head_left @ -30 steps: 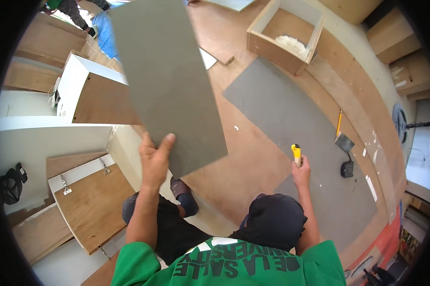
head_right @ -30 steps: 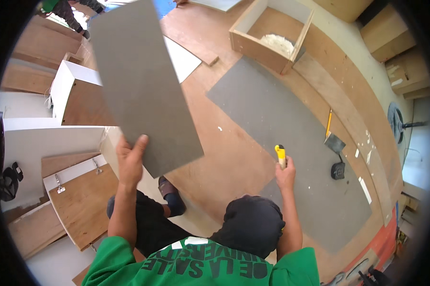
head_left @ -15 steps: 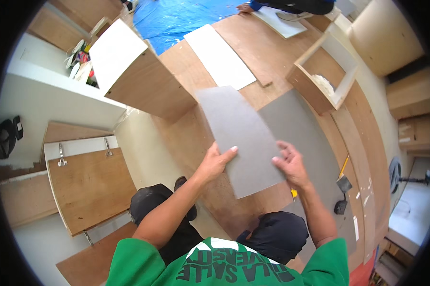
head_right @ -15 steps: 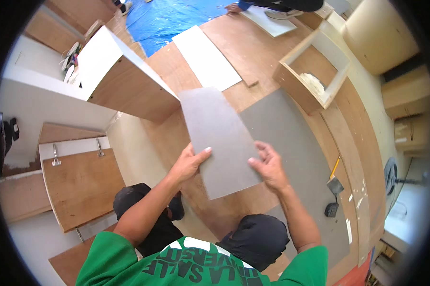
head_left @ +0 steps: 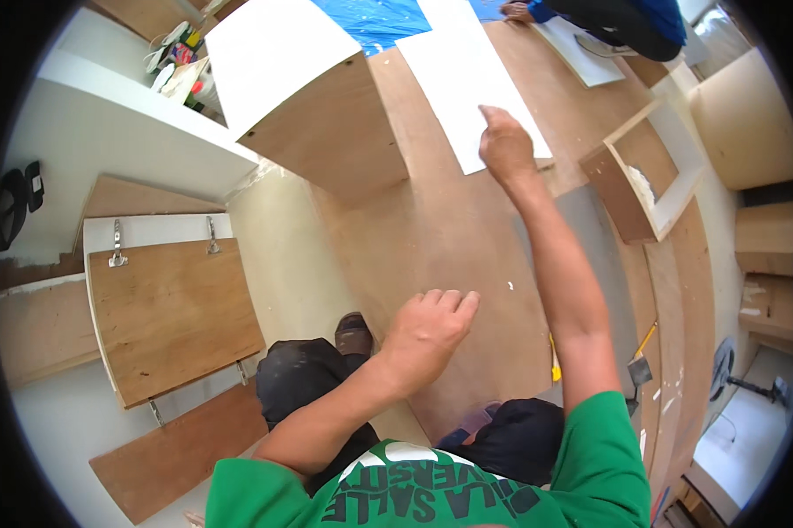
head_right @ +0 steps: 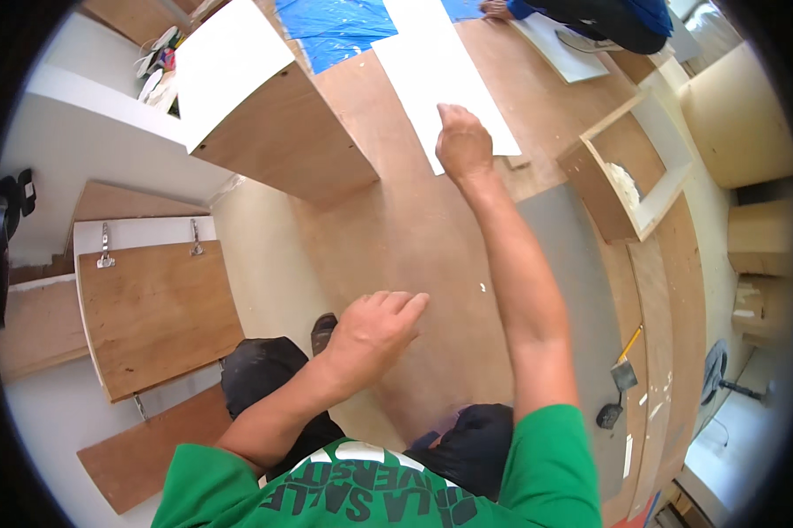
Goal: The person uses a utility knife to score and separate a piece of grey laminate from a larger board. They then pick up a white cabinet door and place it on the floor, followed by handling a grey laminate sheet and placing it aside. The person walks around the room, picking up tools and materials while other workers assemble furniture in the background.
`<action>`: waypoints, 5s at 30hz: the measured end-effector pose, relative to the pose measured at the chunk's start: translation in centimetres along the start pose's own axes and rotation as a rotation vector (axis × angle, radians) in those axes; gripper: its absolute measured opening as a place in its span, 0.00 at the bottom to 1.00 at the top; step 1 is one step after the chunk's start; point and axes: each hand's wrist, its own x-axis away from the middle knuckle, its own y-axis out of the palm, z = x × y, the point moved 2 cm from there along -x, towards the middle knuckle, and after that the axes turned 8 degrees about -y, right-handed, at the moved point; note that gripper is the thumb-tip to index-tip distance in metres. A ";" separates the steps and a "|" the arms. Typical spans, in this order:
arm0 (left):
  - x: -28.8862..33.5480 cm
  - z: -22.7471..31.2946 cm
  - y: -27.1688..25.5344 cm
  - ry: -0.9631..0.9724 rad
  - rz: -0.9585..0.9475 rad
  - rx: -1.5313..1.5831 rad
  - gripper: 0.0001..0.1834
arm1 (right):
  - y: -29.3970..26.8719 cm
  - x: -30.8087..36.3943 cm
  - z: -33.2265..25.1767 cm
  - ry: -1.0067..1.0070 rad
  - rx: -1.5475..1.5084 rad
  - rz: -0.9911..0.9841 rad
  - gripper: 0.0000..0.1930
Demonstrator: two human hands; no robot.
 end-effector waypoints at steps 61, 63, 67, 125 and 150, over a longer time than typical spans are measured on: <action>4.9 -3.0 -0.9 -0.193 -0.329 0.063 0.25 | 9.5 7.3 4.1 0.960 -0.988 0.092 0.19; 5.1 -2.2 0.0 -0.172 -0.284 0.156 0.24 | 6.9 10.8 3.4 0.849 -0.852 0.235 0.20; 6.1 0.2 2.1 -0.203 -0.307 0.326 0.22 | 5.5 17.3 2.6 0.933 -0.650 0.022 0.22; 74.9 31.3 5.7 -1.552 2.721 2.275 0.51 | -49.7 18.3 -73.9 -0.004 -1.320 -1.476 0.10; 88.4 32.8 26.6 -0.755 2.845 2.722 0.17 | -21.9 56.5 -79.8 -0.453 -0.418 -1.421 0.13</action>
